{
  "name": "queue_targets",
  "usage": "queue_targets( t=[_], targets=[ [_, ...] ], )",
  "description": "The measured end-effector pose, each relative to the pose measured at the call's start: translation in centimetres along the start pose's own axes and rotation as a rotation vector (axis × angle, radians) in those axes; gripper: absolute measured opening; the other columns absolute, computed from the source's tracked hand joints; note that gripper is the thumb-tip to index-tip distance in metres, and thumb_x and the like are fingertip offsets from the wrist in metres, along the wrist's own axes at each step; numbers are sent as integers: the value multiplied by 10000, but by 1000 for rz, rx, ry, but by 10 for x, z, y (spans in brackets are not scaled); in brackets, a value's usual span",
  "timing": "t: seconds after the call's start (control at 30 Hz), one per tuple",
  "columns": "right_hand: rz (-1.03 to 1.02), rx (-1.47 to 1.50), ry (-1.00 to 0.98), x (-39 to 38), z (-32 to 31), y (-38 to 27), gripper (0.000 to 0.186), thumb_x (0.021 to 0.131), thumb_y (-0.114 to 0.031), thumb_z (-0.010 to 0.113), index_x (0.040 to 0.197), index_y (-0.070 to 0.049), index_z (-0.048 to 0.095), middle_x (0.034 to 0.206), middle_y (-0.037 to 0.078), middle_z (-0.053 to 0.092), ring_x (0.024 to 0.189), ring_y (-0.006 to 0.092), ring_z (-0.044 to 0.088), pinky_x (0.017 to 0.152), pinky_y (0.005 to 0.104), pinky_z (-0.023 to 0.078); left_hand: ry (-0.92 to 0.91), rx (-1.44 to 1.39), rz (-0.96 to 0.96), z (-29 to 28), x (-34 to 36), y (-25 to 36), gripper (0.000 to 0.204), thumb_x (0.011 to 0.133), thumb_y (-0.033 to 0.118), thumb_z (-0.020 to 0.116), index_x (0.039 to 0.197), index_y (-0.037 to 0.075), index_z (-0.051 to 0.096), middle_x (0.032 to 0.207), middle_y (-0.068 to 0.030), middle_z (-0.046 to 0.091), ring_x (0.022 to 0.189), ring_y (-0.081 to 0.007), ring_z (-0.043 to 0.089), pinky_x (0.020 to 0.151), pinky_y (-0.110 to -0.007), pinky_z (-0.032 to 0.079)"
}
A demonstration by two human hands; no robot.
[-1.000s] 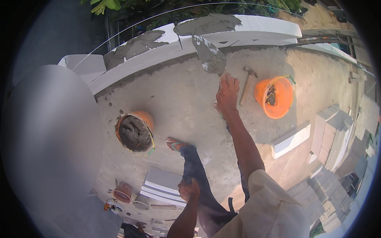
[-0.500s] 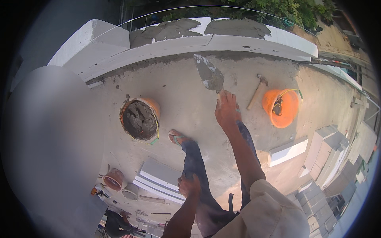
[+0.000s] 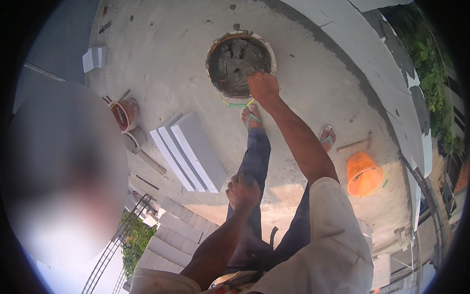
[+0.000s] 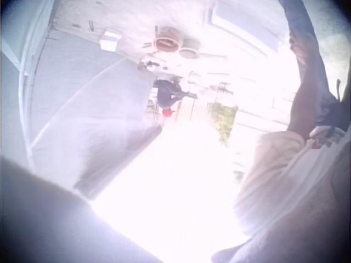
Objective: The person scoops cement from a bucket using a trowel and applies it to a low wall on a rooftop. They then pick up white rectangular tiles, place them onto the cement, and tap them into position with a hammer. The person also uses a tape measure to check the dimensions of the installed tiles.
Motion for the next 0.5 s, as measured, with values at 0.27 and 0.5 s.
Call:
queue_targets(
  t=[0.27,0.5],
  targets=[
    [-333,-521,-171,26,35,-72,201,937,-159,658,1062,-134,812,1089,119,752,1031,282,746,802,393,616,-18,-189,-18,-1,13,-22,654,901,394,699,1457,82,550,1466,-147,539,1346,-363,527,1130,-514,415],
    [16,2,-390,38,51,-66,258,880,-217,753,1088,-73,803,1195,200,758,1143,328,743,890,475,632,-20,-232,-23,-7,18,-25,632,896,376,693,1432,72,552,1434,-157,552,1331,-378,528,1120,-528,414]
  ],
)
Point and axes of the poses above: each hand's wrist, its own x-axis towards the middle knuckle, its own z-axis out of the palm, y = z × x, the point moved 2 cm from there along x, towards the middle knuckle
